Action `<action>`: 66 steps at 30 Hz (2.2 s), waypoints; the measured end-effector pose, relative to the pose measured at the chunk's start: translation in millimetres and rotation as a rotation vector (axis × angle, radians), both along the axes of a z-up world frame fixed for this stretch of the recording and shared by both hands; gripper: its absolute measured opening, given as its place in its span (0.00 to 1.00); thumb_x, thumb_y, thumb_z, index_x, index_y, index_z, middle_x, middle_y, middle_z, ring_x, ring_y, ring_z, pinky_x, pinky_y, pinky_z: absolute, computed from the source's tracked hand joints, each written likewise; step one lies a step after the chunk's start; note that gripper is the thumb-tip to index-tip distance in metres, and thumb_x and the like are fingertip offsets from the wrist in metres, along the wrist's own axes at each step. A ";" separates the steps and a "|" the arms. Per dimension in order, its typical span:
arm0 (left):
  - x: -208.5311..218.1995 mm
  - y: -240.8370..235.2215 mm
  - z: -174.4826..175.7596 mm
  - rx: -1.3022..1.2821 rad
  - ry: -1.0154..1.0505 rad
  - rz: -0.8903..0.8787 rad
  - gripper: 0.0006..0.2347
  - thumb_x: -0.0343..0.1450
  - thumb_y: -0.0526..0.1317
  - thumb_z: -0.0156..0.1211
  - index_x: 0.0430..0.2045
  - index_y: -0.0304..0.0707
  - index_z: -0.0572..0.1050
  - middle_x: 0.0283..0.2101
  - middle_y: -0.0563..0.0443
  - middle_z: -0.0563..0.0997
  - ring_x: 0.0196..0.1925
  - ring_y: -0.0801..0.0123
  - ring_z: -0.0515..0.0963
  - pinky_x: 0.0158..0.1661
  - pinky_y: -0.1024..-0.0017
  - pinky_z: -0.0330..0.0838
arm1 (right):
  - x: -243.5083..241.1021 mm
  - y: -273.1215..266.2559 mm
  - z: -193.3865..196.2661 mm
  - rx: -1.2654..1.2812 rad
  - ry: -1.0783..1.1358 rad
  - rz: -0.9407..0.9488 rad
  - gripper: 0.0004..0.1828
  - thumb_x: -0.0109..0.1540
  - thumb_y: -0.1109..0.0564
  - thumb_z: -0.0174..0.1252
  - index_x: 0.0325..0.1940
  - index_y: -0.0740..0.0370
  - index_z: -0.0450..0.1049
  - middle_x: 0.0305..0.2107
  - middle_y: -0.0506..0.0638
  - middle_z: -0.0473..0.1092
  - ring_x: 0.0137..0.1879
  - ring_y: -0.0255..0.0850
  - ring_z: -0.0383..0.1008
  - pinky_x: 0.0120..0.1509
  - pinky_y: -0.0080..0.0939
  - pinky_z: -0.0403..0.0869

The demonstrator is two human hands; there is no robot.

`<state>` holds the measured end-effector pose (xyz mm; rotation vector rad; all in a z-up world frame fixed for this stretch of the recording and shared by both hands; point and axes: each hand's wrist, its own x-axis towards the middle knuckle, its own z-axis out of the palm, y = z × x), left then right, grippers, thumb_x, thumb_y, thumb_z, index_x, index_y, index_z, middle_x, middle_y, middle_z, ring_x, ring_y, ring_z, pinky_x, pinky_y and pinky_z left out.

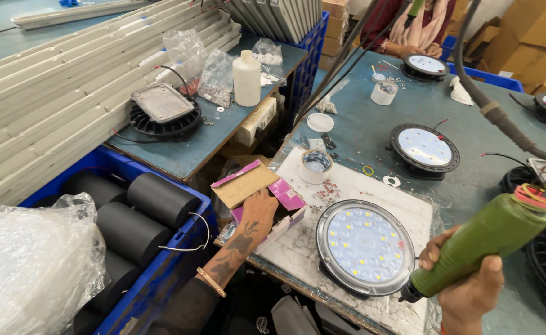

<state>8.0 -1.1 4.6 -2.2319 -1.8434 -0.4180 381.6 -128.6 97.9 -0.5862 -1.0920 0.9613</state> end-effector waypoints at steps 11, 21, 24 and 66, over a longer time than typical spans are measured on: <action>44.6 -99.9 65.2 -0.118 -1.317 -0.421 0.05 0.68 0.29 0.65 0.34 0.30 0.81 0.34 0.46 0.85 0.35 0.67 0.84 0.36 0.73 0.78 | -12.3 -11.9 33.6 0.004 0.100 0.142 0.43 0.69 0.23 0.50 0.48 0.71 0.63 0.27 0.59 0.64 0.30 0.43 0.64 0.37 0.43 0.66; 151.7 -157.9 40.1 -0.431 -1.413 -0.479 0.13 0.64 0.29 0.67 0.43 0.37 0.80 0.31 0.49 0.88 0.34 0.72 0.89 0.36 0.75 0.81 | -52.4 -23.2 73.4 0.005 0.061 0.130 0.44 0.67 0.23 0.49 0.50 0.72 0.62 0.25 0.58 0.65 0.28 0.40 0.65 0.34 0.40 0.67; 150.8 -157.9 42.0 -0.333 -1.328 -0.570 0.11 0.65 0.28 0.67 0.40 0.36 0.82 0.34 0.48 0.88 0.36 0.68 0.90 0.37 0.74 0.81 | -60.3 -18.3 72.0 0.004 0.057 0.059 0.43 0.66 0.23 0.49 0.50 0.71 0.62 0.25 0.57 0.64 0.27 0.41 0.65 0.34 0.40 0.67; 154.6 -154.8 44.4 -0.251 -1.191 -0.582 0.06 0.67 0.30 0.65 0.36 0.37 0.81 0.34 0.46 0.86 0.31 0.58 0.86 0.31 0.68 0.77 | -63.3 -15.2 54.9 0.075 -0.016 0.014 0.41 0.68 0.25 0.49 0.46 0.71 0.62 0.24 0.59 0.65 0.25 0.41 0.66 0.30 0.40 0.68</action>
